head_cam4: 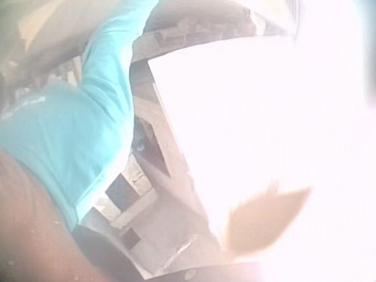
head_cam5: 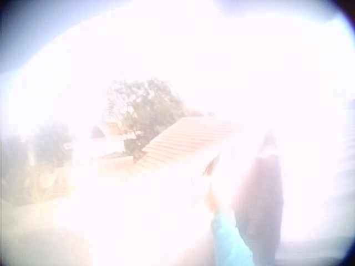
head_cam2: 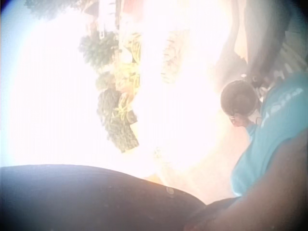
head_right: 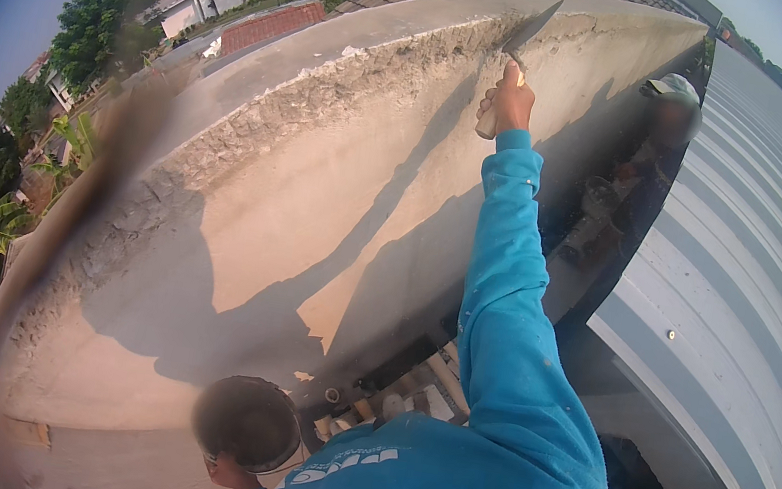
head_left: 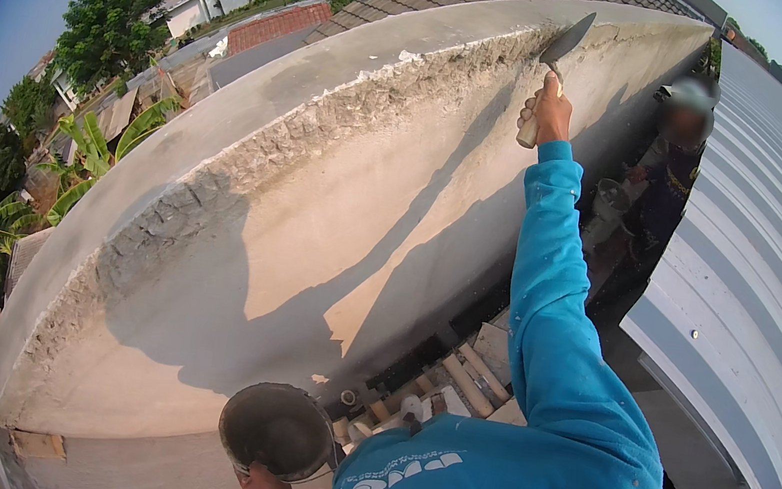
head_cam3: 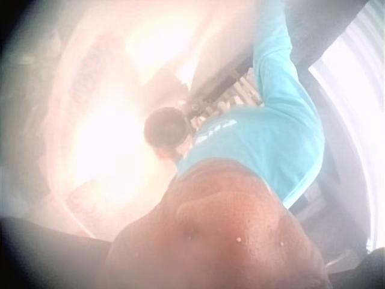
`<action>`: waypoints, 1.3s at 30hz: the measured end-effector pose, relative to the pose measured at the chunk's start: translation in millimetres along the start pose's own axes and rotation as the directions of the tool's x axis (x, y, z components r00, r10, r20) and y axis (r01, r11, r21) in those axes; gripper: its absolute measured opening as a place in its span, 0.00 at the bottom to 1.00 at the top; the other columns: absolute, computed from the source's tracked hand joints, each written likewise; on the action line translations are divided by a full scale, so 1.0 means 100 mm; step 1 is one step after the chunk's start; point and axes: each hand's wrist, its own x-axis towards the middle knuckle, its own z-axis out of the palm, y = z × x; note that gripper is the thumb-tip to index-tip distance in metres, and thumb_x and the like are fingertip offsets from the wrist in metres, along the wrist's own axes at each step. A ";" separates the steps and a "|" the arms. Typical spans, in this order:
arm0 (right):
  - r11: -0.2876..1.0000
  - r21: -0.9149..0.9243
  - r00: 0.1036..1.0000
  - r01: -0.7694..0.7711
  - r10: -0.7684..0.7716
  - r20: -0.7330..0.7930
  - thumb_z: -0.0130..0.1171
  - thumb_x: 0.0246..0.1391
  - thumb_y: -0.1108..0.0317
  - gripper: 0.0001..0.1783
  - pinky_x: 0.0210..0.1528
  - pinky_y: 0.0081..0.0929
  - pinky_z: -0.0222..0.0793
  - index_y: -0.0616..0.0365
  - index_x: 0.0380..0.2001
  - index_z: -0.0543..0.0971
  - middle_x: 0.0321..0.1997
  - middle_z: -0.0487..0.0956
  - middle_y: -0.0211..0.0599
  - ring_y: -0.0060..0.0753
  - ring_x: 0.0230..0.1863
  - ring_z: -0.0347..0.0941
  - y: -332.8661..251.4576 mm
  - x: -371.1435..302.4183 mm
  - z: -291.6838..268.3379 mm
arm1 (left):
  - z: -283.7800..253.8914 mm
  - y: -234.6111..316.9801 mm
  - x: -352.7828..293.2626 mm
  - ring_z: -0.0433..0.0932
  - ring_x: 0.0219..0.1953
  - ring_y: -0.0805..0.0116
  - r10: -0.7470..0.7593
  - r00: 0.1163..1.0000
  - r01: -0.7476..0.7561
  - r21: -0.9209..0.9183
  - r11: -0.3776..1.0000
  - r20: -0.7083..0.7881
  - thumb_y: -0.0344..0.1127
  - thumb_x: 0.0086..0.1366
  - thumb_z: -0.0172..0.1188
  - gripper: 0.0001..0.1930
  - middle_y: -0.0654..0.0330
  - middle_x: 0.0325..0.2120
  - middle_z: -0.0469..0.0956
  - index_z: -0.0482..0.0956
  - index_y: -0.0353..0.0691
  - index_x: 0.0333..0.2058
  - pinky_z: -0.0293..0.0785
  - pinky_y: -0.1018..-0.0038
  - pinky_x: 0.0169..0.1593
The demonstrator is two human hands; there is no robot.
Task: The person scoops wet cement from a bucket with a trowel and applies it to a curved concrete wall on a rooftop, smoothing the surface with the trowel. The person repeats this process along the wall's length.
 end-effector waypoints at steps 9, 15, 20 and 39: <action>0.992 0.034 0.993 -0.119 0.119 -0.004 0.55 0.64 0.42 0.25 0.16 0.36 0.71 0.55 0.35 0.68 0.22 0.71 0.36 0.32 0.16 0.70 -0.02 0.07 0.02 | -0.05 -0.07 0.15 0.80 0.34 0.60 -0.008 1.000 0.008 -0.082 0.997 0.001 0.25 0.53 0.51 0.22 0.49 0.41 0.82 0.80 0.24 0.47 0.80 0.62 0.38; 0.980 -0.020 0.978 0.198 -0.199 -0.069 0.55 0.63 0.43 0.26 0.17 0.40 0.71 0.57 0.34 0.68 0.22 0.71 0.37 0.35 0.16 0.70 -0.01 -0.12 0.11 | -0.14 0.08 0.17 0.81 0.35 0.58 -0.072 0.997 0.074 -0.110 0.991 0.017 0.25 0.55 0.52 0.21 0.48 0.41 0.82 0.80 0.24 0.47 0.82 0.63 0.39; 1.000 0.018 0.997 -0.011 0.012 -0.073 0.55 0.64 0.42 0.26 0.17 0.39 0.71 0.57 0.32 0.68 0.21 0.70 0.36 0.35 0.15 0.69 0.07 -0.08 -0.04 | -0.11 0.16 0.18 0.81 0.33 0.59 -0.097 0.995 0.096 -0.095 0.991 -0.002 0.24 0.54 0.52 0.21 0.48 0.38 0.82 0.80 0.25 0.46 0.82 0.62 0.38; 0.816 -0.099 0.807 -0.569 0.532 -0.256 0.63 0.57 0.70 0.11 0.25 0.33 0.81 0.65 0.40 0.77 0.32 0.81 0.42 0.34 0.25 0.80 2.41 -1.50 -2.50 | -0.53 -0.11 0.34 0.77 0.32 0.54 -0.148 0.972 0.157 0.036 0.987 -0.183 0.21 0.41 0.60 0.21 0.50 0.37 0.79 0.77 0.27 0.39 0.72 0.57 0.34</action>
